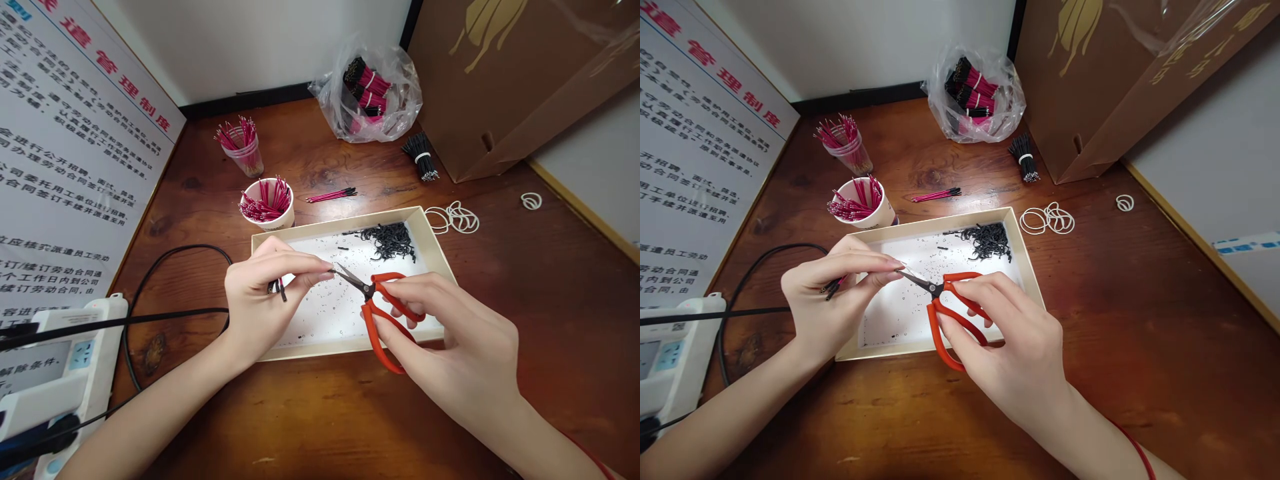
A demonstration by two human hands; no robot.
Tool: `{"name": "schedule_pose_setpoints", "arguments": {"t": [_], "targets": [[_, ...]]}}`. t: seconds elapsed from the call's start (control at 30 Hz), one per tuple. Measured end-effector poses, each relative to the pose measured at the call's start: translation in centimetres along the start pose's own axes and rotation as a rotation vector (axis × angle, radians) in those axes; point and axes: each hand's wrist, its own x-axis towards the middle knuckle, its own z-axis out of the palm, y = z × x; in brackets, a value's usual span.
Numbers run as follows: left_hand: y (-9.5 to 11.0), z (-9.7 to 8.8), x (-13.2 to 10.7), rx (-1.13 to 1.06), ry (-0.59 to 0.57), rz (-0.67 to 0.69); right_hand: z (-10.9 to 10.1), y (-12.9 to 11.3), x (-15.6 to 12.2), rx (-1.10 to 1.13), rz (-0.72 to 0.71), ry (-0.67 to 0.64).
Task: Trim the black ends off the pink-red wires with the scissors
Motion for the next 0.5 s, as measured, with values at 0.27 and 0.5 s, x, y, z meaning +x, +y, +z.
{"name": "schedule_pose_setpoints", "arguments": {"t": [0.27,0.5], "targets": [[0.05,-0.03,-0.06,0.005,-0.002,0.002,0.06,-0.01,0.03,-0.010,-0.009,0.004],[0.04,0.00,-0.04,0.013,0.000,0.007,0.01,0.03,-0.24,-0.029,-0.012,0.018]]}}
